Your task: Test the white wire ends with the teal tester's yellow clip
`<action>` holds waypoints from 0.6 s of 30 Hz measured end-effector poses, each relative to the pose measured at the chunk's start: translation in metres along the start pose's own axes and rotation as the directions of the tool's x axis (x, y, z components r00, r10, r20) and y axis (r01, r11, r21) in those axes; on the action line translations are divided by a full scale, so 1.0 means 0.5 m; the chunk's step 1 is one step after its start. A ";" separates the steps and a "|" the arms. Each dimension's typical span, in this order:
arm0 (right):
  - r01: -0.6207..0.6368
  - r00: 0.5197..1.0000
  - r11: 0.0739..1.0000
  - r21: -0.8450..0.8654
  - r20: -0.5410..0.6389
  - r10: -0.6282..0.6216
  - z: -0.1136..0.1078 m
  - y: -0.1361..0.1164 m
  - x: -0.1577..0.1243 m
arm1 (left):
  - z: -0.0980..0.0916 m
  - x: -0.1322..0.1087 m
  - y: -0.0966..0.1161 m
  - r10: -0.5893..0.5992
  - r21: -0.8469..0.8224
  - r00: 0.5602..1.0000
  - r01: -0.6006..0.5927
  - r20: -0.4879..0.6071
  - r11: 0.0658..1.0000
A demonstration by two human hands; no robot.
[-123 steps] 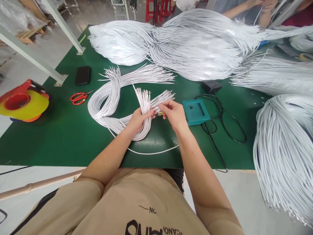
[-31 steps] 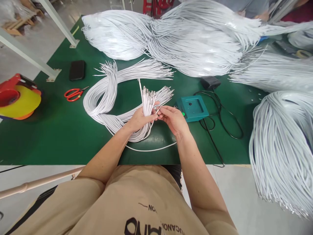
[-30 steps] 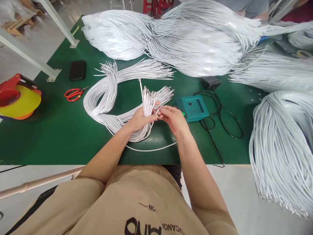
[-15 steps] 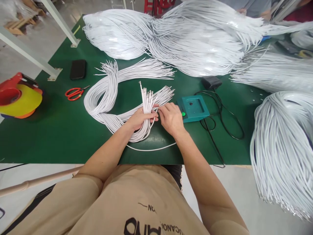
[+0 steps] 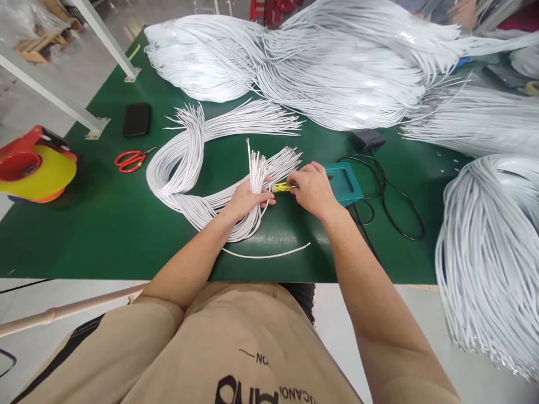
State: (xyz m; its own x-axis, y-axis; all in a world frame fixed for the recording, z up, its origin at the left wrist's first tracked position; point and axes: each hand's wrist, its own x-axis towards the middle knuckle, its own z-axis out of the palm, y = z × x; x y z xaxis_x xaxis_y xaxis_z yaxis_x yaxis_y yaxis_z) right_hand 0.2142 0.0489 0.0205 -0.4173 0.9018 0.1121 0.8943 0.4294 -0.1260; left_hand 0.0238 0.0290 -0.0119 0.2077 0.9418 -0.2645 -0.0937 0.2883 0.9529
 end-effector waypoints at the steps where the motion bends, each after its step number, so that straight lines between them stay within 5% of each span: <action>1: -0.007 1.000 1.000 0.010 -0.005 0.007 0.000 0.000 0.002 | 0.001 0.001 -0.001 -0.003 0.010 1.000 0.003 -0.014 1.000; 15: -0.043 0.999 0.998 0.035 0.012 0.042 -0.002 0.009 0.012 | 0.003 0.012 -0.016 0.018 0.293 0.996 0.010 -0.092 0.956; 18: -0.083 0.992 0.997 -0.003 -0.098 0.082 -0.005 0.012 -0.008 | 0.004 0.007 -0.012 0.013 0.292 0.996 0.011 -0.083 0.956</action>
State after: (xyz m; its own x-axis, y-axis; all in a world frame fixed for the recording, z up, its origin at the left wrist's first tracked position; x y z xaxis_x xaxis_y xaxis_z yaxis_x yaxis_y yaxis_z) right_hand 0.2219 0.0477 0.0216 -0.3245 0.9250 0.1976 0.9263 0.3530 -0.1316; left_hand 0.0271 0.0302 -0.0183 0.1253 0.9566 -0.2630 0.1968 0.2359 0.9517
